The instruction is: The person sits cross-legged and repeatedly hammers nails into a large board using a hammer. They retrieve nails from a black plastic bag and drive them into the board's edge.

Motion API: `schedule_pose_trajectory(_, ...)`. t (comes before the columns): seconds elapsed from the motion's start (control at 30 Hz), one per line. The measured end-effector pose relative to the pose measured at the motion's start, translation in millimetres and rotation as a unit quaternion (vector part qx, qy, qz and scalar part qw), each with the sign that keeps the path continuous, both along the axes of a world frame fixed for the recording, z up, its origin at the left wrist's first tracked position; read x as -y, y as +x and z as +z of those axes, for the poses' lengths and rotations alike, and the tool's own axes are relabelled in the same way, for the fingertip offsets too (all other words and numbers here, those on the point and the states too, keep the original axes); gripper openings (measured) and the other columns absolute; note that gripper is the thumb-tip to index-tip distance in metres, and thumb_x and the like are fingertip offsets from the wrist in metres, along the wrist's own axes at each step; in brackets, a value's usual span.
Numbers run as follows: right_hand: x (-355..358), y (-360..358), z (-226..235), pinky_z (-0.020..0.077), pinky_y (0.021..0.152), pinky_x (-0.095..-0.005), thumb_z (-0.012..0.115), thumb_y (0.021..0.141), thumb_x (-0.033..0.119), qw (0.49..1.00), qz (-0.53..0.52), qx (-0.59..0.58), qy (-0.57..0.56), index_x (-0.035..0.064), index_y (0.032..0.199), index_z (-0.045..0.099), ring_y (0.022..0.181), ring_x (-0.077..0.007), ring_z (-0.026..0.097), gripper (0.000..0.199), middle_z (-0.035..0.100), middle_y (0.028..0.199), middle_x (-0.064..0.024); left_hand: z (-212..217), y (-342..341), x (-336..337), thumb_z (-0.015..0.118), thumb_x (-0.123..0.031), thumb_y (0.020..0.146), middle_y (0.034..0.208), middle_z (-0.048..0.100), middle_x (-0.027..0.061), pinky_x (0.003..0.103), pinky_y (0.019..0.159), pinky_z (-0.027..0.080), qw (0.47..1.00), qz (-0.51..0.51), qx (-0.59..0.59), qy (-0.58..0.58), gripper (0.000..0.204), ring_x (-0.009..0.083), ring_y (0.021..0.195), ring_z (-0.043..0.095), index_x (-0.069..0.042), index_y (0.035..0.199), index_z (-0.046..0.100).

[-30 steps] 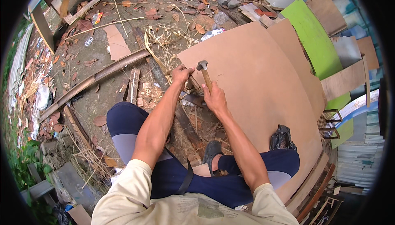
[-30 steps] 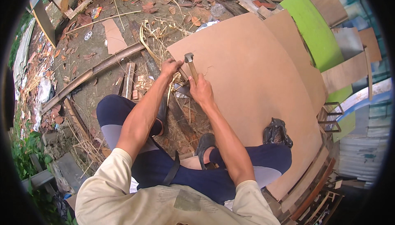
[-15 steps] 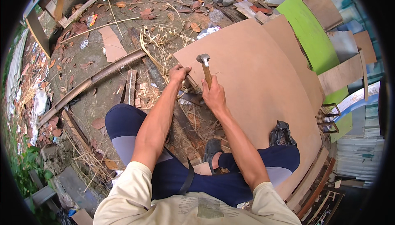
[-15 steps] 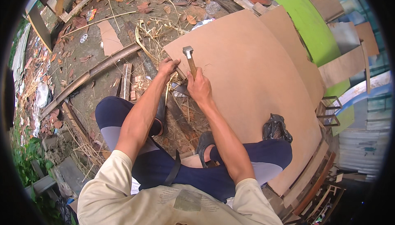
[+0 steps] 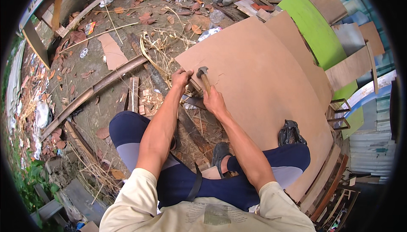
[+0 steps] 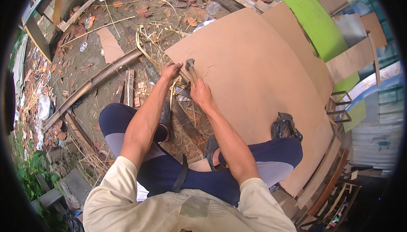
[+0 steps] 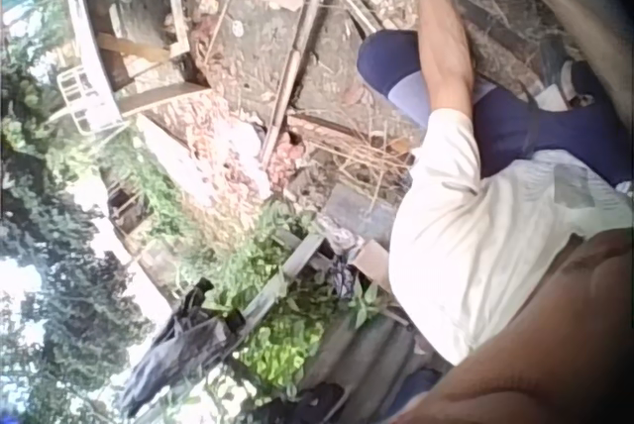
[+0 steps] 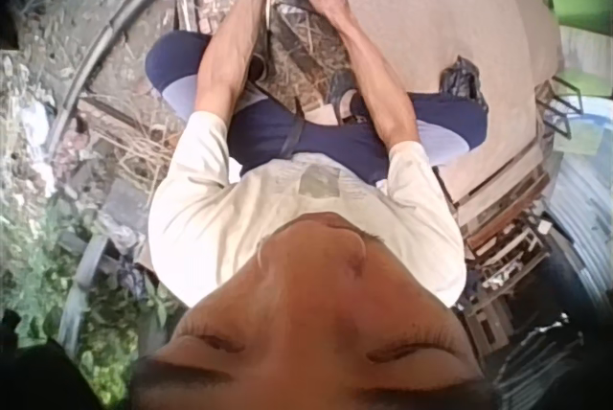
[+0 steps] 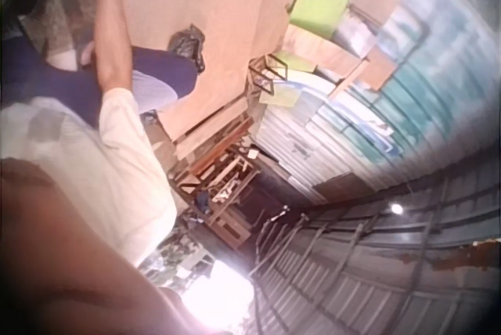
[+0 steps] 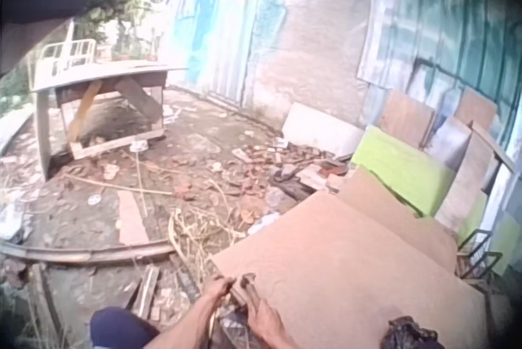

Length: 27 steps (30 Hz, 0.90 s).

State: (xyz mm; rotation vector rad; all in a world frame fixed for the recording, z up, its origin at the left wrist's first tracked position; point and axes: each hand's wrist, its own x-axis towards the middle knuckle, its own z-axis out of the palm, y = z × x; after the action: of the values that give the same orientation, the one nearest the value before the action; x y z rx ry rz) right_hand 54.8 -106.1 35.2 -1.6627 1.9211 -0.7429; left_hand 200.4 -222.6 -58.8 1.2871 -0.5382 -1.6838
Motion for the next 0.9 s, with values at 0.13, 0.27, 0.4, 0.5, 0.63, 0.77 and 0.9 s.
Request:
schedule_pose_trajectory(0.13, 1.6, 17.3, 30.2, 0.0484, 0.063, -0.0532, 0.059, 0.098, 0.029, 0.999, -0.018, 0.048, -0.012, -0.0025, 0.095, 0.055, 0.072, -0.0484, 0.065, 0.032, 0.063, 0.072, -0.0292, -1.1, 12.4, -4.1, 0.079, -0.007, 0.082, 0.074, 0.063, 0.0010, 0.025, 0.051, 0.041, 0.999, 0.024, 0.030, 0.004, 0.016, 0.0090, 0.058, 0.055, -0.003, 0.088, 0.064)
schedule_pose_trajectory(0.27, -5.6, 18.9, 11.7, 0.0485, 0.063, -0.0538, 0.059, 0.098, 0.031, 0.992, -0.066, 0.082, -0.067, -0.0027, 0.096, 0.055, 0.073, -0.0483, 0.065, 0.034, 0.063, 0.072, -0.0294, 20.8, -3.3, -10.7, 0.080, -0.008, 0.080, 0.068, 0.060, 0.0012, 0.027, 0.047, 0.035, 0.999, 0.025, 0.019, 0.010, 0.018, 0.0093, 0.054, 0.051, -0.002, 0.078, 0.063)
schedule_pose_trajectory(0.4, 9.1, 21.4, 8.1, 0.0492, 0.063, -0.0530, 0.058, 0.099, 0.029, 0.999, -0.009, -0.014, 0.041, -0.0017, 0.097, 0.054, 0.073, -0.0487, 0.065, 0.031, 0.064, 0.073, -0.0290, -1.1, 15.7, -0.5, 0.079, -0.008, 0.081, 0.072, 0.063, 0.0019, 0.026, 0.048, 0.036, 1.000, 0.013, 0.024, 0.006, 0.015, 0.0097, 0.056, 0.052, 0.000, 0.087, 0.067)
schedule_pose_trajectory(0.5, -0.5, 29.0, 26.5, 0.0500, 0.065, -0.0545, 0.059, 0.098, 0.031, 0.992, -0.057, 0.102, -0.036, -0.0027, 0.097, 0.055, 0.075, -0.0502, 0.065, 0.034, 0.064, 0.075, -0.0312, 0.6, 14.3, -5.1, 0.078, -0.009, 0.084, 0.073, 0.061, -0.0012, 0.023, 0.048, 0.038, 1.000, -0.015, 0.009, 0.004, 0.017, 0.0079, 0.056, 0.053, -0.005, 0.088, 0.062)
schedule_pose_trajectory(0.63, -3.2, 8.2, -1.6, 0.0501, 0.064, -0.0533, 0.060, 0.098, 0.030, 0.998, -0.013, -0.011, 0.053, -0.0021, 0.097, 0.054, 0.075, -0.0493, 0.065, 0.033, 0.064, 0.075, -0.0305, 16.4, -1.5, -6.4, 0.079, -0.007, 0.081, 0.076, 0.066, 0.0020, 0.024, 0.050, 0.038, 0.999, 0.032, -0.011, 0.022, 0.022, 0.0098, 0.058, 0.055, 0.001, 0.098, 0.067)
schedule_pose_trajectory(0.77, -5.5, 15.3, 12.1, 0.0493, 0.062, -0.0530, 0.060, 0.098, 0.029, 0.999, -0.019, 0.051, 0.001, -0.0016, 0.098, 0.053, 0.073, -0.0492, 0.065, 0.032, 0.064, 0.073, -0.0301, 8.7, 13.7, -7.7, 0.077, -0.008, 0.084, 0.077, 0.064, -0.0011, 0.023, 0.057, 0.046, 1.000, -0.024, 0.005, 0.013, 0.017, 0.0091, 0.063, 0.059, -0.006, 0.096, 0.065)
schedule_pose_trajectory(0.9, 1.3, -4.1, -9.1, 0.0470, 0.058, -0.0523, 0.059, 0.099, 0.027, 0.996, 0.047, -0.065, 0.037, -0.0009, 0.099, 0.053, 0.068, -0.0487, 0.064, 0.029, 0.062, 0.069, -0.0288, 21.5, 1.6, -3.1, 0.077, -0.009, 0.085, 0.082, 0.066, -0.0001, 0.023, 0.059, 0.048, 1.000, -0.007, -0.001, 0.012, 0.018, 0.0094, 0.067, 0.061, -0.005, 0.098, 0.065)
